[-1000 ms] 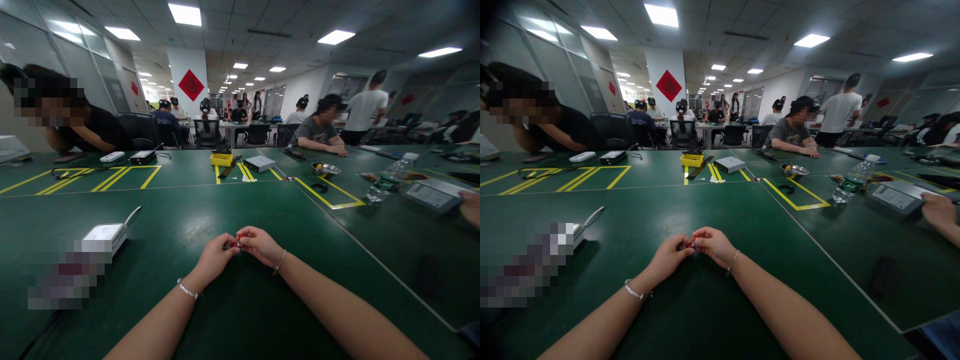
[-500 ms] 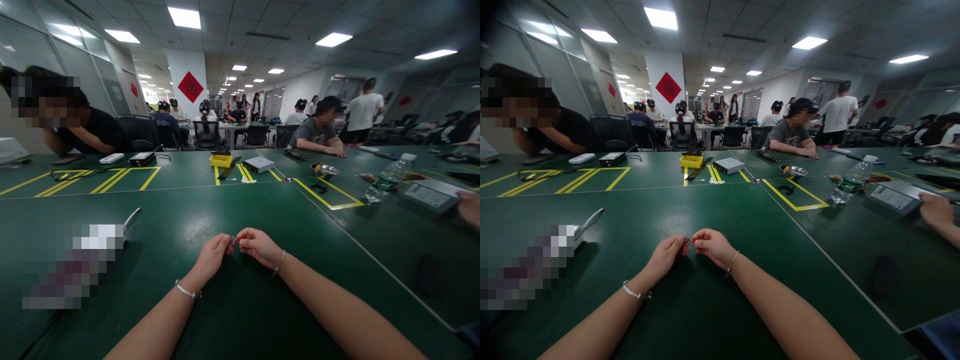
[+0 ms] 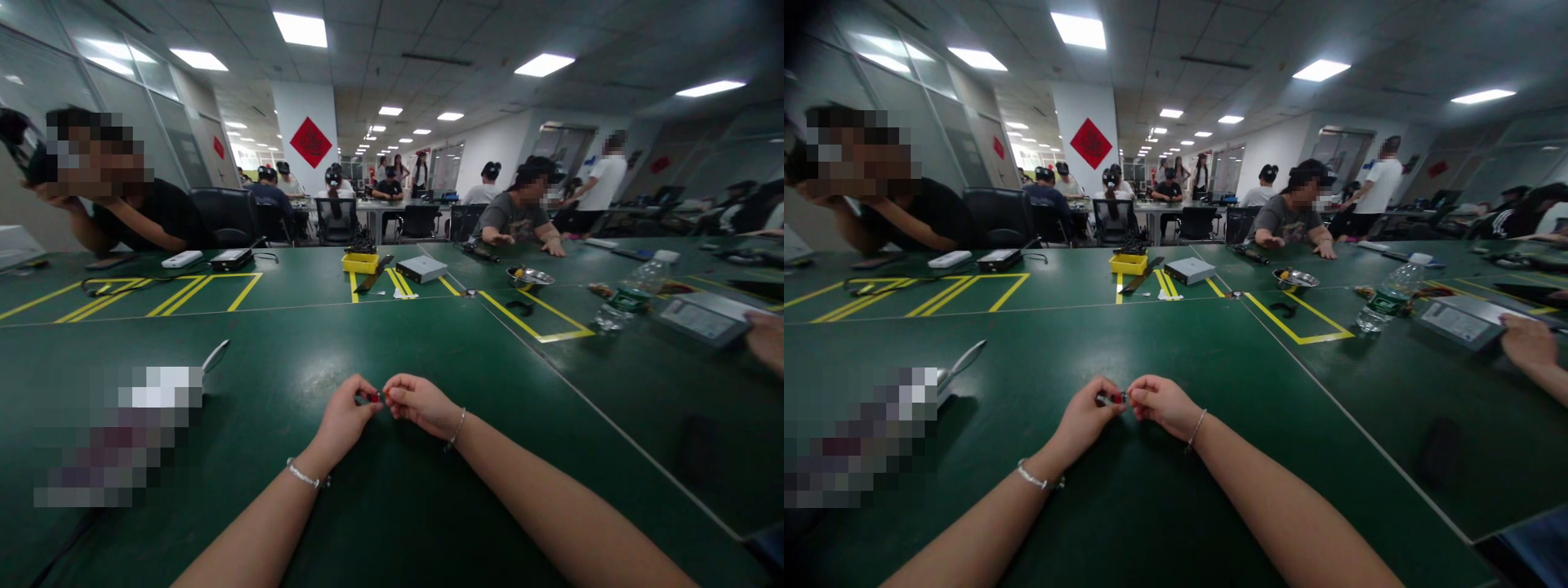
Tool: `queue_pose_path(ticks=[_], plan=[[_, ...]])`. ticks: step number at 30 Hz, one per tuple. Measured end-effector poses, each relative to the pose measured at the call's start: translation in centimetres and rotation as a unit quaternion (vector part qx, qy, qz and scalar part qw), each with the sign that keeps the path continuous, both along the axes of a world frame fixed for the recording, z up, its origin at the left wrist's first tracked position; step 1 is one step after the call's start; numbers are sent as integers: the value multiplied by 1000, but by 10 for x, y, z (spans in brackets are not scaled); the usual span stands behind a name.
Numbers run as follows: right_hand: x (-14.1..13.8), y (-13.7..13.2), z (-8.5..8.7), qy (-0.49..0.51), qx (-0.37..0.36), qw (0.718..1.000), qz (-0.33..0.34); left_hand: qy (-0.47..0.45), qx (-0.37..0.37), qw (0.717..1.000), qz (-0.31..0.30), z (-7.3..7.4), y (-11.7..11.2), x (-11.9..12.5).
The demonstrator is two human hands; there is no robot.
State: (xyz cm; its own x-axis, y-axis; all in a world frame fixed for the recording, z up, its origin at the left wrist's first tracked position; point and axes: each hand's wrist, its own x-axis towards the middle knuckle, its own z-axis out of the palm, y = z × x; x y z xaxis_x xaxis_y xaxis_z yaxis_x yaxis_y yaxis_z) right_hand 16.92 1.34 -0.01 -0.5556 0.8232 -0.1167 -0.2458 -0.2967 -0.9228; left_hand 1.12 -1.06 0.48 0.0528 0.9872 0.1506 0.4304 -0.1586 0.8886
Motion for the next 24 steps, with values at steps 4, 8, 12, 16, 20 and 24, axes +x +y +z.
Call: queue_pose_path(ticks=[4,8,12,16,20,24], plan=[[2,1,-1,25,-17,999,-11,3,25,999,-27,-8,2,-1],[3,2,-2,32,-19,999,-13,9,28,999,-35,-8,1,-2],[1,2,-3,22,-21,999,-21,16,1,1000,-19,1,-1,0],[0,1,-2,21,-13,999,-21,20,-12,1000,-4,6,-2,1],[2,1,-2,18,-14,1000,-17,5,-23,999,-33,6,-3,0],[2,1,0,8,-11,1000,-13,-20,-24,999,-40,6,-3,-1]])
